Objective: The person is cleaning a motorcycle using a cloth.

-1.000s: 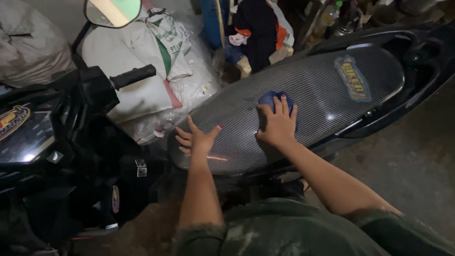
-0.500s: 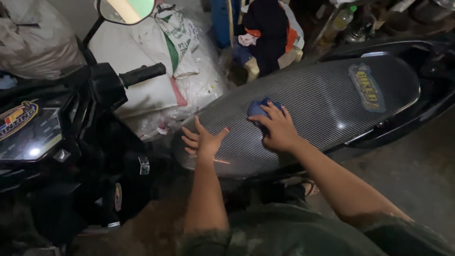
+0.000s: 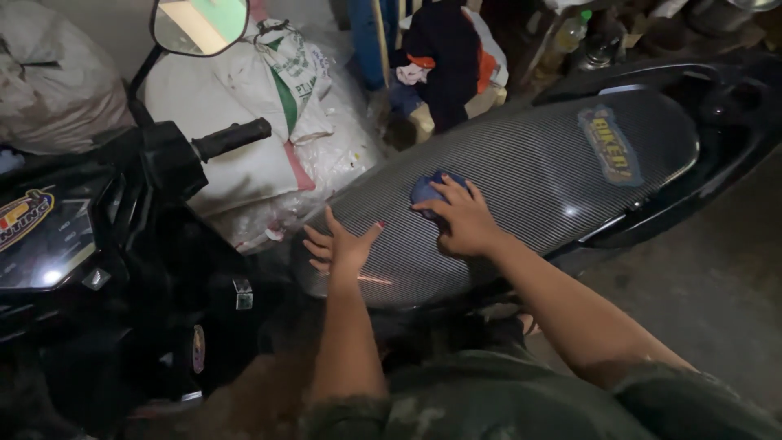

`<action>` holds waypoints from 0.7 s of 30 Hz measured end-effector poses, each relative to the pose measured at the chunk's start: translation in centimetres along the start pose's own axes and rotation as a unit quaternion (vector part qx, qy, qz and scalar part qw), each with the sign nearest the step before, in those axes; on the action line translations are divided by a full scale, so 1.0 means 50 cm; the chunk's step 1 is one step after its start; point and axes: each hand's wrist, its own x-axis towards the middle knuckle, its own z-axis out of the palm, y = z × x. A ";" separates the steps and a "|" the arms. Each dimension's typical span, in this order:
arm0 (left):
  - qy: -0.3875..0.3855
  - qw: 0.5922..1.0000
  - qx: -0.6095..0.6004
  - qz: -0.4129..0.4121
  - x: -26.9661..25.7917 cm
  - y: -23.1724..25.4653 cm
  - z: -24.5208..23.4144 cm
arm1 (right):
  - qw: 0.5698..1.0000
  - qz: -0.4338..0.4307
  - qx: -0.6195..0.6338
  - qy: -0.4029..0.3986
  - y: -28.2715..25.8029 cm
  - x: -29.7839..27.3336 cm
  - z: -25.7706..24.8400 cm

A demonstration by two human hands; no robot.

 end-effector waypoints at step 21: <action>-0.001 1.000 0.007 0.027 0.032 -0.030 0.025 | 0.992 -0.115 0.041 0.015 -0.088 -0.047 0.086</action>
